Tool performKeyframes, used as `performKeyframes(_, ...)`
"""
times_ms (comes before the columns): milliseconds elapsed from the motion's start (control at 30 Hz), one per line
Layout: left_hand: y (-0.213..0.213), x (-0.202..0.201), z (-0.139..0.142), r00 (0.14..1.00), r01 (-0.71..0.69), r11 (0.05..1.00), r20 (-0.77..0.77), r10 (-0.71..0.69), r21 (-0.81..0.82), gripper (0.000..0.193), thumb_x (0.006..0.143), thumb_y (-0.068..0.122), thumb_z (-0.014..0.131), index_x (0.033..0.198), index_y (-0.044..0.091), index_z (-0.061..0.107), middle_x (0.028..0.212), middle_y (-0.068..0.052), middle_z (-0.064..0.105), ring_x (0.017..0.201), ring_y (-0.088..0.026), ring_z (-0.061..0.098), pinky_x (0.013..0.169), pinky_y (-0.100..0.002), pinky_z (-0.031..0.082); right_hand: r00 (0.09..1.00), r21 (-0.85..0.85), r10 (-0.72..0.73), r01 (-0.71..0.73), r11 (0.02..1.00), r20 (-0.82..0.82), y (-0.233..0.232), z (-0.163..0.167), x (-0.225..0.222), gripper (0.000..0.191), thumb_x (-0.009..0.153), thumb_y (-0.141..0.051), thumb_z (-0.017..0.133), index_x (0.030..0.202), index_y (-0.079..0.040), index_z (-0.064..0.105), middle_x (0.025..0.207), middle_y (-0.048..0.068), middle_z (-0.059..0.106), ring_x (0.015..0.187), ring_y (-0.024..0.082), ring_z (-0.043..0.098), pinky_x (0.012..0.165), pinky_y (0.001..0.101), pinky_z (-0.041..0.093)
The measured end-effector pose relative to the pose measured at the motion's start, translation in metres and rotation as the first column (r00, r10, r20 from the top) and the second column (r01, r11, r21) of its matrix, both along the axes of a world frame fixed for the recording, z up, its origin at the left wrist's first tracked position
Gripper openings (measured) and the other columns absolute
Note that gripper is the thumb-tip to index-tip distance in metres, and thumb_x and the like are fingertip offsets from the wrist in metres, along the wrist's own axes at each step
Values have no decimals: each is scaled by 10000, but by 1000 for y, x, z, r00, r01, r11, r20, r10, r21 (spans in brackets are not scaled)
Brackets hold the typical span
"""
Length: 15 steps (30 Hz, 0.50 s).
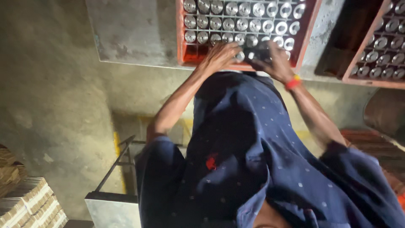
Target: The person repeatedly scoops small metallic pellets from a bucket and places them into the cavities of a red plastic mold tray. The person fills the tray systematically, moving from one cavity to the next until the tray is full.
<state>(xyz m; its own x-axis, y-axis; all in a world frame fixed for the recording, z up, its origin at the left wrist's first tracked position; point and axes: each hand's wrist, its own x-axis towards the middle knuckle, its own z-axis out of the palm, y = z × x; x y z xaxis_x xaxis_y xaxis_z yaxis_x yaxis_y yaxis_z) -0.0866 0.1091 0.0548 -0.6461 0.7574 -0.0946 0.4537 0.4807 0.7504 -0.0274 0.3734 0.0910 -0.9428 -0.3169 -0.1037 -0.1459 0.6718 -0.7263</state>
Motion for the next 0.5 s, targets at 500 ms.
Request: performKeyframes(500, -35, 19, 14, 955, -240, 971, -183, 234, -8, 510, 704, 370, 857, 1159, 163, 756, 1183, -164, 739, 1132, -341, 661, 999, -458, 503, 946, 54, 305, -313, 948, 112, -5, 38, -29, 494, 912, -288, 724, 1356, -74, 690, 1278, 277, 673, 955, 426, 686, 818, 461, 551)
